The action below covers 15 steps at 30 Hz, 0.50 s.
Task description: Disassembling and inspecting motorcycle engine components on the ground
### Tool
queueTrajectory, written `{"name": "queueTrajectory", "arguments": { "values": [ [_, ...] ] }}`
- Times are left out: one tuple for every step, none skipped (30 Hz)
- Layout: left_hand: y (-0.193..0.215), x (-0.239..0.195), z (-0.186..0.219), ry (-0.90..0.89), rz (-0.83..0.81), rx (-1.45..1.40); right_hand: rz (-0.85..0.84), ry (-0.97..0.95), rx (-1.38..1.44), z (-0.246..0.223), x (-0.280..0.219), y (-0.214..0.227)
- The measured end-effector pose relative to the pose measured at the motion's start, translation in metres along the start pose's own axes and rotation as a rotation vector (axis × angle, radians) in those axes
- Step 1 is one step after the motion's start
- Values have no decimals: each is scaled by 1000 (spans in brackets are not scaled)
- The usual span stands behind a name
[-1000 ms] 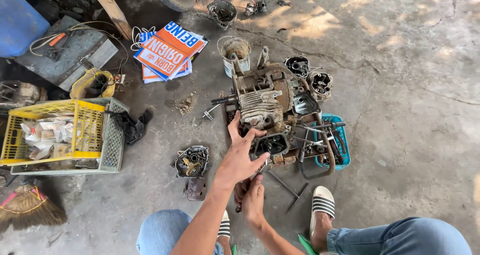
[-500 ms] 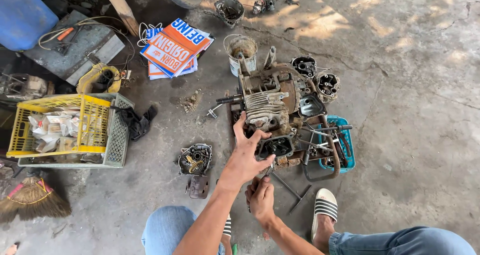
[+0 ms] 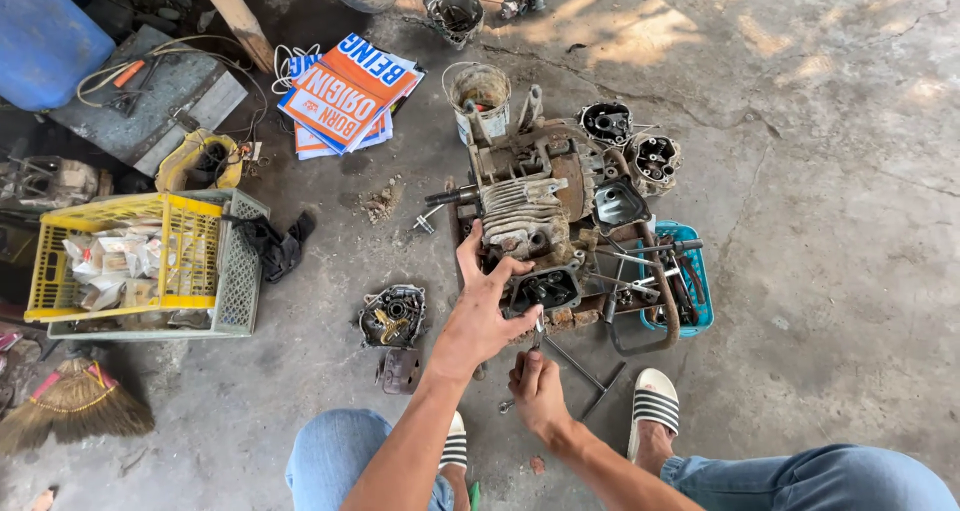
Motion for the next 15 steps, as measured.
{"name": "queueTrajectory", "arguments": {
  "values": [
    [-1,0,1,-7,1,9,26,-5,39,4,0,2],
    [2,-5,1,-9,13,27,37,-14,78,12,-3,2],
    [5,-3,0,-7,24,36,23,-14,80,8,1,-2],
    [4,-2,0,-3,17,32,18,-4,66,2,-1,-4],
    [3,-1,0,1,10,28,14,5,53,-5,-2,-5],
    [3,1,-1,-8,13,28,12,14,54,-3,1,-4],
    [2,2,-2,-12,11,20,5,15,85,0,3,-4],
    [0,-2,-4,-6,8,12,-2,5,112,4,0,-1],
    [1,-1,-4,-4,11,12,-5,4,111,5,3,-1],
    [0,0,-5,5,7,20,13,15,64,7,4,1],
    [0,0,-6,15,3,28,30,26,18,8,5,4],
    [1,-1,-6,18,6,31,26,24,18,-3,4,5],
    [1,-2,-6,11,13,27,-5,8,-103,-13,2,7],
    [0,-2,-5,-1,14,24,-32,-4,-219,-22,1,8],
    [1,-2,-6,-5,12,28,-32,-1,-214,-34,4,15]
  ]
}}
Point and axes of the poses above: each hand's wrist, its own x-axis towards the middle knuckle, its own y-axis out of the back of the hand, z = x × y, the point moved 3 cm from there along x, towards the middle knuckle, and after that the axes turned 10 degrees about z, right-handed, at the moved point
